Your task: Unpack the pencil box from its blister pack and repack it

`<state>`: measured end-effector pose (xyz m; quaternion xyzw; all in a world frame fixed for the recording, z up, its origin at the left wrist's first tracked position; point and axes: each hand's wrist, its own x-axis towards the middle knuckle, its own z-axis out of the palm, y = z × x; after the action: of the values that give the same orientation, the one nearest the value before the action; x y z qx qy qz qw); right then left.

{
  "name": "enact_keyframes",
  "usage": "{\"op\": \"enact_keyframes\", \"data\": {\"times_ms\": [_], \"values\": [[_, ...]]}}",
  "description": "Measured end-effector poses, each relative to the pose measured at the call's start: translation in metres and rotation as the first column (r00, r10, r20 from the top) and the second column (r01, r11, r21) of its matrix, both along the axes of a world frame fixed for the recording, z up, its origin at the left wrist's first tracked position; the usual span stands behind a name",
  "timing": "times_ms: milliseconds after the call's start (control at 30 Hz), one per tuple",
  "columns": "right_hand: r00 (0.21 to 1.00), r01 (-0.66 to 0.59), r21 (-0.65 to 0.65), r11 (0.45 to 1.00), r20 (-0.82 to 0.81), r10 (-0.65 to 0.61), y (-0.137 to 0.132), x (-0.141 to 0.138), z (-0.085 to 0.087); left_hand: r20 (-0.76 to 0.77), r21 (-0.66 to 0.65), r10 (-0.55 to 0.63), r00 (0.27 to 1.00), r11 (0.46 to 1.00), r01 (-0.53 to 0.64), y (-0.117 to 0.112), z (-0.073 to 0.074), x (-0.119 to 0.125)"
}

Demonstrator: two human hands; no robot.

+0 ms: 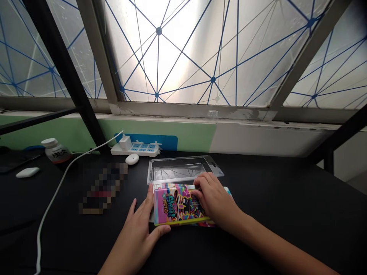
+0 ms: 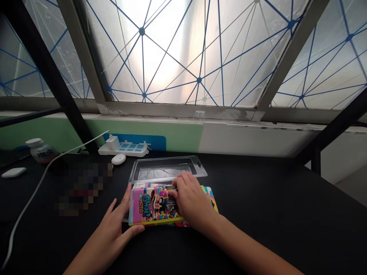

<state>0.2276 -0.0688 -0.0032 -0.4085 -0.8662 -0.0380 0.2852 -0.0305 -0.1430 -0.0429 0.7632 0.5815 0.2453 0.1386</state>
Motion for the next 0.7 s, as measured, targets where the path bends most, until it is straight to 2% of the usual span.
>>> {"op": "enact_keyframes", "data": {"times_ms": [133, 200, 267, 367, 467, 500, 567, 700], "values": [[0.991, -0.087, 0.207, 0.974, -0.079, 0.105, -0.01, 0.008, 0.01, 0.053, -0.048, -0.106, 0.993, 0.993, 0.108, 0.004, -0.008, -0.014], [0.98, -0.181, 0.247, 0.952, -0.041, 0.197, -0.023, 0.016, 0.019, 0.132, 0.01, -0.148, 0.98, 0.989, 0.148, 0.007, -0.014, -0.022], [0.96, -0.278, 0.172, 0.945, 0.033, 0.277, -0.036, 0.028, 0.028, 0.176, 0.022, -0.132, 0.975, 0.991, 0.13, 0.008, -0.014, -0.026], [0.936, -0.313, -0.069, 0.947, 0.146, 0.32, -0.049, 0.057, 0.027, 0.154, -0.094, -0.03, 0.988, 0.995, 0.044, 0.005, -0.002, -0.023], [0.956, -0.177, -0.212, 0.961, 0.196, 0.219, -0.047, 0.093, 0.007, 0.118, -0.102, -0.015, 0.993, 0.994, 0.027, 0.002, 0.009, -0.017], [0.969, -0.093, -0.237, 0.967, 0.201, 0.142, -0.045, 0.104, -0.001, 0.115, -0.092, -0.01, 0.993, 0.996, 0.021, 0.002, 0.01, -0.016], [0.978, -0.002, -0.286, 0.958, 0.2, 0.061, -0.04, 0.12, -0.017, 0.124, -0.078, 0.014, 0.992, 0.997, -0.005, 0.002, 0.007, -0.016], [0.993, 0.001, -0.363, 0.932, 0.107, 0.04, -0.038, 0.125, -0.03, 0.18, -0.1, 0.13, 0.975, 0.989, -0.113, -0.001, -0.002, -0.018]]}}
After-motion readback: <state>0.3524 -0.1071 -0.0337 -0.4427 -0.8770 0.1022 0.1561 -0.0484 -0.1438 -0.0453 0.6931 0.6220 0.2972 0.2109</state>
